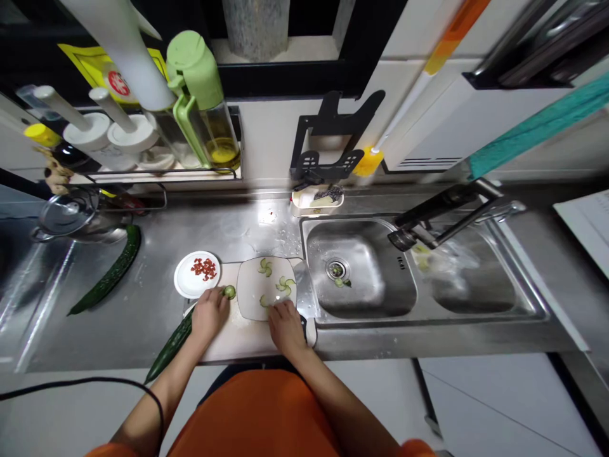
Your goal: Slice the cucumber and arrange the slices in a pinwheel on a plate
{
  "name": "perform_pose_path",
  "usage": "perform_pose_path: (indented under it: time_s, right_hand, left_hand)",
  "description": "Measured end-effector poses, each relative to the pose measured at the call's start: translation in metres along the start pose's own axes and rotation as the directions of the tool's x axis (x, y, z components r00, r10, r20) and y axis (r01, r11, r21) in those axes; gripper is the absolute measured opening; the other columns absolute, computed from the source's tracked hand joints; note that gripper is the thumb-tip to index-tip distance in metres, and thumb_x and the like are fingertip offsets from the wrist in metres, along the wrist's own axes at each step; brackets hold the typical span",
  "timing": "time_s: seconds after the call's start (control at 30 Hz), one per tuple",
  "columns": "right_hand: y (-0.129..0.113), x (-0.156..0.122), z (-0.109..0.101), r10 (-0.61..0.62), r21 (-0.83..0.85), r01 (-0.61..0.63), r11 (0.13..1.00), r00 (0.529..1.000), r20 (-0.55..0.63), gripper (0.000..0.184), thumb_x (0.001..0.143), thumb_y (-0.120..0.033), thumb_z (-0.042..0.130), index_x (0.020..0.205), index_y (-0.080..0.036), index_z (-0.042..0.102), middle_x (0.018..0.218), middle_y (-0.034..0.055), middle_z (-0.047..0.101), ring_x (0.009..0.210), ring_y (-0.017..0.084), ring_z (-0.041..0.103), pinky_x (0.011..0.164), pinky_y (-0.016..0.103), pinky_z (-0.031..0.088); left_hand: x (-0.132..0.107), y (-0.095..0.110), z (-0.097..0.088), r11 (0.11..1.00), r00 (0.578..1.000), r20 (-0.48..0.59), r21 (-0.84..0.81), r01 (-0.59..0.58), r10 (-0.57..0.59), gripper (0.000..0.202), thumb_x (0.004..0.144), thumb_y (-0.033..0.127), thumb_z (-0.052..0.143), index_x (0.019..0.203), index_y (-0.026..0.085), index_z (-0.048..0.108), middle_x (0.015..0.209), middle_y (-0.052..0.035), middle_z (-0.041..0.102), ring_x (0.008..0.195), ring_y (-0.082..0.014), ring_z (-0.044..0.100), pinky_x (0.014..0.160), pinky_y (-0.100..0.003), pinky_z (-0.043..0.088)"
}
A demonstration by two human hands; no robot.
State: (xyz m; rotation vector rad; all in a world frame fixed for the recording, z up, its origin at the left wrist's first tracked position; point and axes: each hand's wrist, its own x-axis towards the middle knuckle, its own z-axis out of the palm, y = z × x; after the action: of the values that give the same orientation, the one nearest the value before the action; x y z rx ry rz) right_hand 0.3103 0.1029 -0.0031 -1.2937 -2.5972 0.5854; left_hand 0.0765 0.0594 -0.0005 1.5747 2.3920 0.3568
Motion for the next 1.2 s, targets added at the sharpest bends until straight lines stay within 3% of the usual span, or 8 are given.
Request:
perform_pose_path:
  time_s: [0.23, 0.57, 1.03, 1.2]
  right_hand:
    - [-0.003, 0.002, 0.001, -0.039, -0.011, 0.039, 0.999, 0.999, 0.006, 0.024, 0.089, -0.017, 0.05, 0.108, -0.017, 0.065, 0.093, 0.0088, 0.063, 0.096, 0.024, 0.047, 0.085, 0.038, 0.041]
    - [-0.005, 0.002, -0.001, -0.027, -0.014, 0.027, 1.0, 0.999, 0.026, 0.021, 0.09, -0.017, 0.047, 0.1, -0.019, 0.066, 0.092, 0.0086, 0.062, 0.095, 0.024, 0.047, 0.084, 0.038, 0.04]
    - [-0.006, 0.004, -0.005, -0.023, 0.014, 0.023, 1.0, 0.999, 0.023, 0.02, 0.088, -0.016, 0.05, 0.099, -0.019, 0.066, 0.092, 0.0087, 0.062, 0.095, 0.024, 0.046, 0.083, 0.037, 0.041]
    - [-0.005, 0.005, -0.003, -0.021, 0.07, 0.02, 0.997, 1.0, 0.01, 0.02, 0.088, -0.015, 0.049, 0.097, -0.018, 0.066, 0.091, 0.0087, 0.062, 0.094, 0.024, 0.046, 0.084, 0.038, 0.04]
  left_hand:
    - [-0.002, 0.009, 0.005, 0.992, 0.992, 0.061, 0.07, 0.104, -0.108, 0.028, 0.089, 0.03, 0.046, 0.109, 0.019, 0.062, 0.102, -0.0088, 0.064, 0.083, -0.0182, 0.059, 0.067, -0.027, 0.038]
    - [0.006, 0.012, 0.004, 0.971, 0.965, 0.121, -0.034, 0.238, -0.232, 0.026, 0.084, 0.027, 0.052, 0.105, 0.019, 0.064, 0.102, -0.0095, 0.064, 0.086, -0.0205, 0.06, 0.073, -0.029, 0.038]
    - [0.012, 0.013, 0.003, 0.962, 0.962, 0.117, -0.094, 0.257, -0.246, 0.012, 0.082, 0.027, 0.052, 0.089, 0.02, 0.058, 0.086, -0.0057, 0.063, 0.074, -0.0171, 0.056, 0.064, -0.026, 0.034]
    - [0.013, 0.008, 0.001, 0.937, 0.969, 0.128, -0.257, 0.237, -0.21, 0.008, 0.079, 0.025, 0.054, 0.083, 0.02, 0.058, 0.07, 0.0004, 0.06, 0.063, -0.0126, 0.053, 0.063, -0.023, 0.034]
